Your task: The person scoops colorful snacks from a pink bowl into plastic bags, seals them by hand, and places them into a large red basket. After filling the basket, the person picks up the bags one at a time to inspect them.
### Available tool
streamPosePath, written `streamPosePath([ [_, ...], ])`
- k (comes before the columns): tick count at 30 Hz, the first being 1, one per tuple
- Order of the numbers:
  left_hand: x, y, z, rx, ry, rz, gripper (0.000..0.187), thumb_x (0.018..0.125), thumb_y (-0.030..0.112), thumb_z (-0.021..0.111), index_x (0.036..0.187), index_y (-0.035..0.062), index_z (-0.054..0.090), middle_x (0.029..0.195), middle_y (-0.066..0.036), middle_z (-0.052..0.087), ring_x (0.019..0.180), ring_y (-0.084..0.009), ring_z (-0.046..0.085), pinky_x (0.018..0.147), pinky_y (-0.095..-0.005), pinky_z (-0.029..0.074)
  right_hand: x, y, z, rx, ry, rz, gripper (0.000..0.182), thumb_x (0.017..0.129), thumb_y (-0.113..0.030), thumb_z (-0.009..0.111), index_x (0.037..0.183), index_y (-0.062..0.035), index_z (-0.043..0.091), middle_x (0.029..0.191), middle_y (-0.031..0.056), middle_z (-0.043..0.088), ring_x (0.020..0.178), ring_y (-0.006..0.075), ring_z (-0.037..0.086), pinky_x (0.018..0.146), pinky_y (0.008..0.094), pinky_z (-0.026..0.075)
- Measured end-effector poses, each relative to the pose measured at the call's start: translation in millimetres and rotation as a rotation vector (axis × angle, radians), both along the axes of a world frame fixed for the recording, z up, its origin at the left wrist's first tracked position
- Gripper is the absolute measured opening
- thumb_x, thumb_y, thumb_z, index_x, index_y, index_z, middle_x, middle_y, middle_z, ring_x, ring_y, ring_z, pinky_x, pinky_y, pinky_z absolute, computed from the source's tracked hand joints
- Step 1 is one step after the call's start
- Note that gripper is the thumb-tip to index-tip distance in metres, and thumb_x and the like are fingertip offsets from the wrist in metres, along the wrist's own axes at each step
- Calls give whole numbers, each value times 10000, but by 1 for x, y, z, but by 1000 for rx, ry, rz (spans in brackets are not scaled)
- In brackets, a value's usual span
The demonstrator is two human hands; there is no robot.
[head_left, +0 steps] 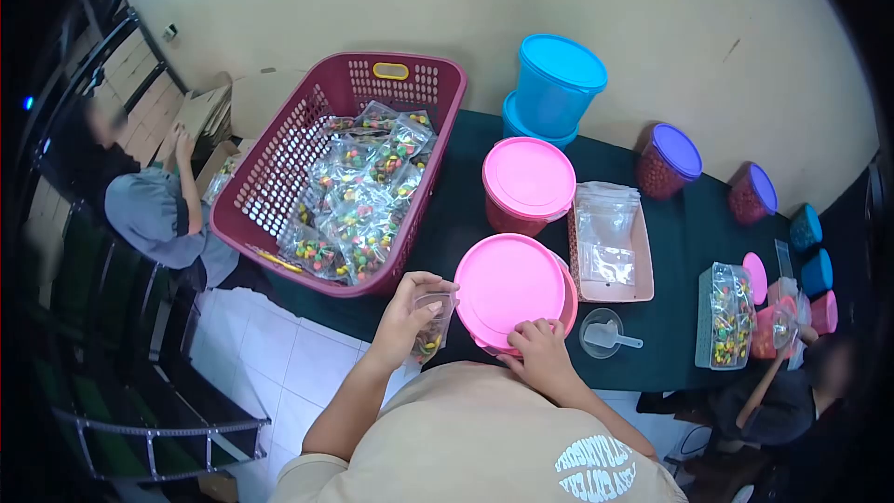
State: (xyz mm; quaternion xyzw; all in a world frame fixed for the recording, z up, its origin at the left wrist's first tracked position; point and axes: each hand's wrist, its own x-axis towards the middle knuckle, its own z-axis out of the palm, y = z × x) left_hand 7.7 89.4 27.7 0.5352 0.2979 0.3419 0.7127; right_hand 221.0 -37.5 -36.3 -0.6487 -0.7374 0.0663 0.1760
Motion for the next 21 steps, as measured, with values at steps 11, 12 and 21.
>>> streamPosePath([
  [11,-28,45,-2,81,-117,-344,401,844,183,559,1182,52,387,1198,-182,522,1116,-280,537,984,-418,397,-19,-22,10,-93,-62,-385,254,767,-293,680,932,-111,612,912,40,568,941,240,514,955,573,286],
  [12,-23,44,-3,95,-145,-342,431,832,245,587,1170,55,397,1183,-185,534,1115,-299,542,984,-428,393,-22,-22,10,-111,-56,-406,263,776,-305,676,943,-110,613,928,44,562,962,242,511,959,572,285],
  [21,12,44,20,192,-302,-545,332,834,263,504,1067,27,510,1164,-201,556,1126,-273,509,997,-429,348,-67,6,62,135,774,-385,592,739,-361,743,1170,-35,502,1150,107,531,1117,246,498,982,380,358],
])
